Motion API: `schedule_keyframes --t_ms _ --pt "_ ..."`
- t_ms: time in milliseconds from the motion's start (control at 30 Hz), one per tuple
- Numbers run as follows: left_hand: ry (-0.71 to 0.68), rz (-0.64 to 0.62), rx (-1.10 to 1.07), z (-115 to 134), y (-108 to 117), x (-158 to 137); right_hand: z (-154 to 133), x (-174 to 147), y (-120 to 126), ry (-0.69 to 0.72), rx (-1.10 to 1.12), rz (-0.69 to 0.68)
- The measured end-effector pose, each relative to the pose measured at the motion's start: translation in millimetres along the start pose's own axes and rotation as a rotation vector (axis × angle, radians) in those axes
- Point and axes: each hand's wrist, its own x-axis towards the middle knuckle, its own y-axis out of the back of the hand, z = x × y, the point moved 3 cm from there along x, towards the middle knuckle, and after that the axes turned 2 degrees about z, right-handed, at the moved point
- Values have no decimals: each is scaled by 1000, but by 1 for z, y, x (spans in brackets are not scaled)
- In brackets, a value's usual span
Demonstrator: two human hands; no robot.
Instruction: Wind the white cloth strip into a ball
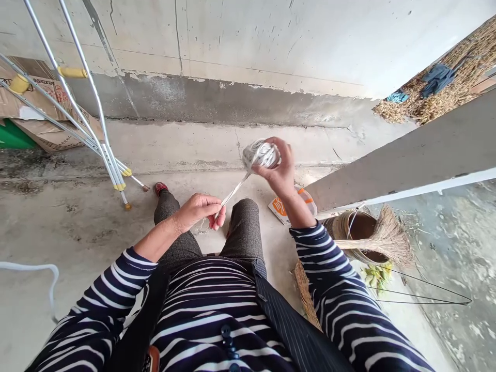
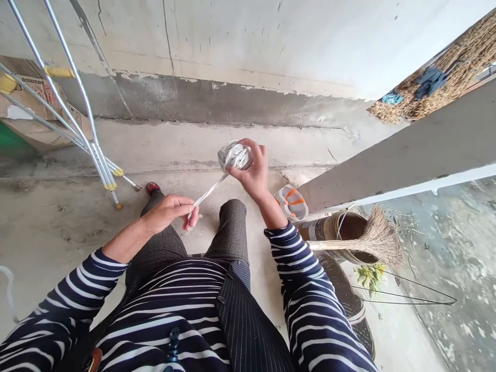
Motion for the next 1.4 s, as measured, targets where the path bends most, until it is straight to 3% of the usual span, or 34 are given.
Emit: schedule_keyframes --t_ms 100,200,300,433,600,767,933,1033,1100,1233,1400 --pt "-22 23 -54 4 7 7 8 -23 -27 7 -196 -86" --pt "-44 86 -54 6 20 14 15 -44 -49 -63 -171 -286" --pt "-59 144 -55 6 31 21 22 -61 -65 -196 101 -480" --pt "-23 213 -92 -3 39 27 25 -79 -78 -512 578 -654" --pt "17 234 -122 -17 36 29 19 -95 -79 -682 775 -639" --pt "61 198 -67 -21 34 29 21 -111 -84 -760 726 -508" --pt "132 194 300 -22 41 32 24 -129 -88 -850 796 -438" --pt "88 198 593 -23 45 35 24 -140 -85 -873 844 -441" --pt "56 182 677 -27 46 37 25 -146 -82 -880 866 -429" --pt "70 151 611 -47 50 42 29 -154 -77 -924 956 -394" --pt "157 197 338 -90 49 44 35 -160 -76 -988 1061 -342"
